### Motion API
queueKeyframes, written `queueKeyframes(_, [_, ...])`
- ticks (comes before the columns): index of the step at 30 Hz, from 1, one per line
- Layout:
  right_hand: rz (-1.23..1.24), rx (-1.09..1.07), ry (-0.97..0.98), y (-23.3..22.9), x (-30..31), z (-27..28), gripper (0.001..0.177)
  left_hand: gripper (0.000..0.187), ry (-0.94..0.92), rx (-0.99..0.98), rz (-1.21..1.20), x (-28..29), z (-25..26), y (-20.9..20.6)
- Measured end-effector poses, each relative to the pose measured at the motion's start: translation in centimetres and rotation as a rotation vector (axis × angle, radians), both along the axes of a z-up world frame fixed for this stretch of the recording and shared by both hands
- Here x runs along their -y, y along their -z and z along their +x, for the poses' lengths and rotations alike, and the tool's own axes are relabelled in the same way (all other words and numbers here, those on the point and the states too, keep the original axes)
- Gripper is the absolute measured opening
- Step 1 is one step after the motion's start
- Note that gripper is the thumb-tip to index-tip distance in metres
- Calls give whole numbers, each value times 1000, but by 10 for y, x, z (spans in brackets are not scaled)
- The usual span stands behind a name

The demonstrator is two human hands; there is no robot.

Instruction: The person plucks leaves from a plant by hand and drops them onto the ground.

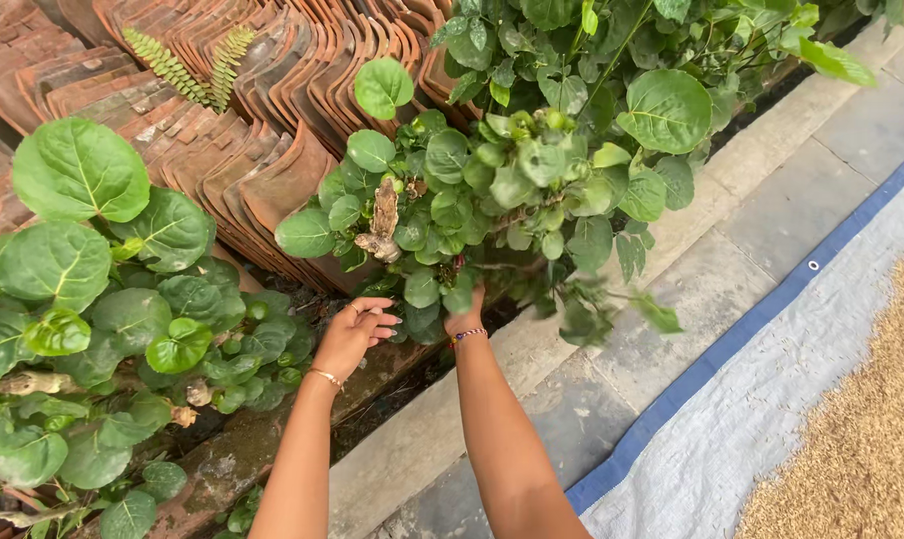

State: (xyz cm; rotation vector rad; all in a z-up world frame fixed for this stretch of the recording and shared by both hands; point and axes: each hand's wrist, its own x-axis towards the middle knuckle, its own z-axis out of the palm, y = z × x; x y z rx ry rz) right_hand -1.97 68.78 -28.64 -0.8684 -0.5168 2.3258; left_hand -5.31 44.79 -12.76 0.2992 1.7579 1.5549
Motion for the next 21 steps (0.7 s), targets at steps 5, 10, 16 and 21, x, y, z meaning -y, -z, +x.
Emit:
queueKeyframes(5, [-106,48,-24,28,-11,-5,28,28,-30,1,-53,4,3,13])
queueKeyframes(10, [48,536,6,21,-19,-1,37,29,-25,8,-122,17,8,22])
queueKeyframes(16, [2092,1192,117,-78,6,27,42,29,-26,12,-121,17,16,28])
queueKeyframes(21, [2331,1076,-116,-97,-3,45,41,30,21,-8,-129,10,19,11])
